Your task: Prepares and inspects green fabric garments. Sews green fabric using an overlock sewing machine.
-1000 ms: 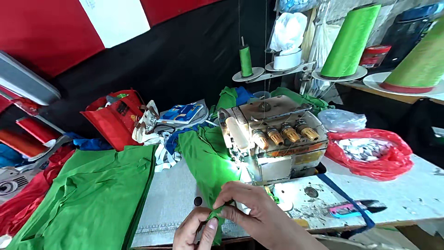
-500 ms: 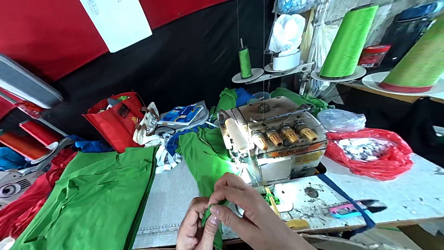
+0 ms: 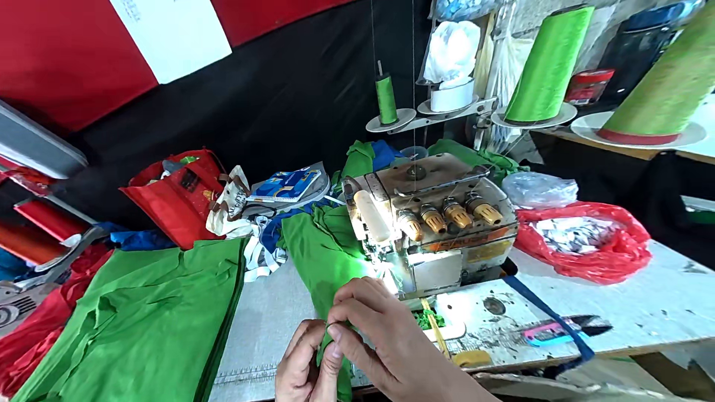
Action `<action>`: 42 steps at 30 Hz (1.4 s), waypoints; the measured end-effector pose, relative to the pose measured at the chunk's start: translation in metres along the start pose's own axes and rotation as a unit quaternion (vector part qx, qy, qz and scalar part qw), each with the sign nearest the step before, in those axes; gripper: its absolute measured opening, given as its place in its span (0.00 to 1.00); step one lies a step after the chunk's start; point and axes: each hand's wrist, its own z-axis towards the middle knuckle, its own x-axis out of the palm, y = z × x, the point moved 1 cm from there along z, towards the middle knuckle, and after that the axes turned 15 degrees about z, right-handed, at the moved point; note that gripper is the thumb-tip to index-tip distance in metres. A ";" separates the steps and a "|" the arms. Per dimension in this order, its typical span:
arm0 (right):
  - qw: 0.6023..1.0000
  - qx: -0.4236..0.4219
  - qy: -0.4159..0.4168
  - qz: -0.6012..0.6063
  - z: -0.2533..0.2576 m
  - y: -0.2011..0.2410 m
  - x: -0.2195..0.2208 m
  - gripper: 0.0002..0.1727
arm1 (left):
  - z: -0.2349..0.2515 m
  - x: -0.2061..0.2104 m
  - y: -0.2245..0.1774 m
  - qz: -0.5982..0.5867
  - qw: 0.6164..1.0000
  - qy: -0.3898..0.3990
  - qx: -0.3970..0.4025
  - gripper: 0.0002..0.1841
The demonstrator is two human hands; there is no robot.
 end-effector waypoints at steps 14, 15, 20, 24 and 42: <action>0.983 0.096 0.112 -0.111 -0.004 -0.060 -0.052 0.18 | 0.036 -0.011 0.013 0.019 0.997 -0.032 0.069 0.09; 0.985 0.074 0.096 -0.121 -0.003 -0.064 -0.050 0.16 | 0.035 -0.009 0.012 0.021 0.997 -0.042 0.066 0.08; 0.994 0.052 0.056 -0.083 0.000 -0.070 -0.055 0.08 | 0.038 -0.001 0.010 0.044 0.995 -0.080 0.042 0.08; 0.991 0.102 0.061 -0.056 -0.001 -0.065 -0.061 0.09 | 0.038 0.002 0.016 0.057 0.993 -0.094 0.050 0.08; 0.981 0.069 0.147 0.103 0.012 -0.046 -0.045 0.10 | 0.026 -0.006 0.016 0.074 0.990 -0.031 0.113 0.10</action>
